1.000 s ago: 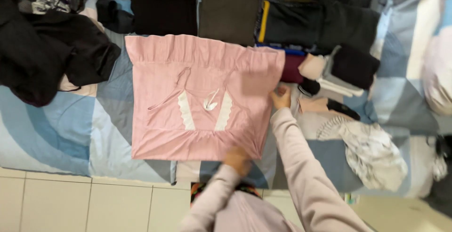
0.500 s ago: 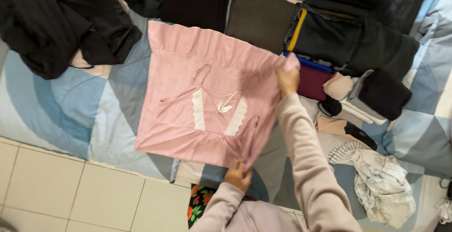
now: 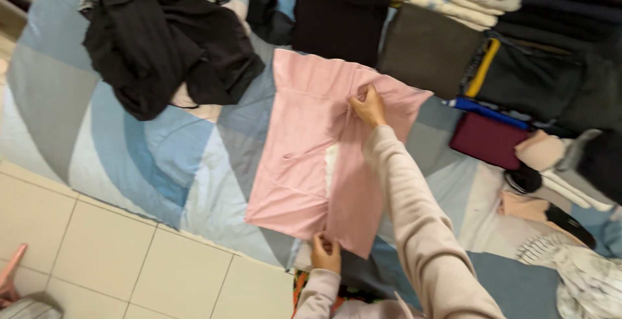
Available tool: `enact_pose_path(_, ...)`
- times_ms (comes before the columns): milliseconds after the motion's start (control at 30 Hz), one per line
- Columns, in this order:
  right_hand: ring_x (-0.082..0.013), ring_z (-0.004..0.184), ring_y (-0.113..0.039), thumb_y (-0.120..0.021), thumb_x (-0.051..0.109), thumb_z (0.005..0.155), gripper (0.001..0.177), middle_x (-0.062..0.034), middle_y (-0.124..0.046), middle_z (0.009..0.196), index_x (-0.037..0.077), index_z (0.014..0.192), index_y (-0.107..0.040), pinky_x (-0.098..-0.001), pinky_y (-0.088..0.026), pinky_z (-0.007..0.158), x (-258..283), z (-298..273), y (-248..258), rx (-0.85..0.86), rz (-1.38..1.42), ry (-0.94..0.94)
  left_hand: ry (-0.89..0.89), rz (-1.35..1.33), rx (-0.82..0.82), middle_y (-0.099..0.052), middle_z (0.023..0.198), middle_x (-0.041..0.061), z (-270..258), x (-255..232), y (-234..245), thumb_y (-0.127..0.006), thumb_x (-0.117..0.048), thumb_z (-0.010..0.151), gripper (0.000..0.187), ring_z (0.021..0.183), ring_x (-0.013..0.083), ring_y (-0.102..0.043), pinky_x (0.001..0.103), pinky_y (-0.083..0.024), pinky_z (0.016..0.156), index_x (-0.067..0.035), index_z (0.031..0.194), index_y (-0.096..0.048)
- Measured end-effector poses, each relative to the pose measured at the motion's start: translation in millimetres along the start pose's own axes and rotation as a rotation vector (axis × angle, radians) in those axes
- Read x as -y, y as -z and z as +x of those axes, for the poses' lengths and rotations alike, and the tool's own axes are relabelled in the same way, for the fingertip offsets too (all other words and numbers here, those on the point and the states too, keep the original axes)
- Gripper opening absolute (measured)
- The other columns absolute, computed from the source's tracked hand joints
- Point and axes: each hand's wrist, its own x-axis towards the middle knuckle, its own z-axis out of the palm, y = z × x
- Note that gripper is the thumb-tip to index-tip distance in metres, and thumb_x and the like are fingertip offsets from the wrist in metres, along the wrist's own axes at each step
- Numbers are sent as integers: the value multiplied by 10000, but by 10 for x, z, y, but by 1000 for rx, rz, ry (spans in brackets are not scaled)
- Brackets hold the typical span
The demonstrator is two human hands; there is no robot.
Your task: Folding various items of clothing including a pink top, a black shirt, and patterned pants, and stacking them neatly on a bed.
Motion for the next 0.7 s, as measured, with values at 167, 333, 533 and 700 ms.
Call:
enact_pose_path(167, -242, 708, -653, -838, 272, 824, 440, -116, -656, 795, 47, 1089, -569, -381, -542, 644, 522, -199, -265, -110, 29, 52, -19, 249, 142, -717, 916, 144, 167, -426, 440, -824, -283, 771, 485, 816, 305, -712, 424, -563, 730, -86, 1154, -600)
enact_pose_path(333, -193, 719, -658, -841, 283, 866, 363, -72, -668, 808, 74, 1056, -614, -359, -553, 663, 1025, -194, -924, -173, 31, 192, -527, 492, -212, -630, 1182, 212, 858, -886, 1085, -796, -341, 799, 616, 1098, 405, -612, 505, -469, 949, -17, 1260, -547)
enact_pose_path(533, -457, 980, -593, -1004, 405, 687, 855, -303, -578, 1113, -96, 1168, -505, -536, -508, 853, 1771, -334, -1444, -164, -222, 317, -617, 595, -313, -559, 1256, 282, 1746, -1459, 1488, -857, -385, 601, 924, 1115, 456, -526, 542, -423, 940, 49, 1322, -476)
enact_pose_path(700, -451, 1005, -632, -818, 102, 692, 567, -255, -625, 1147, -24, 1163, -528, -515, -535, 828, 1498, -303, -1768, -154, -411, 184, -240, 759, 191, -580, 1019, 138, 1865, -1668, 1634, -892, -243, 641, 440, 1007, 365, -567, 453, -485, 863, -77, 992, -686)
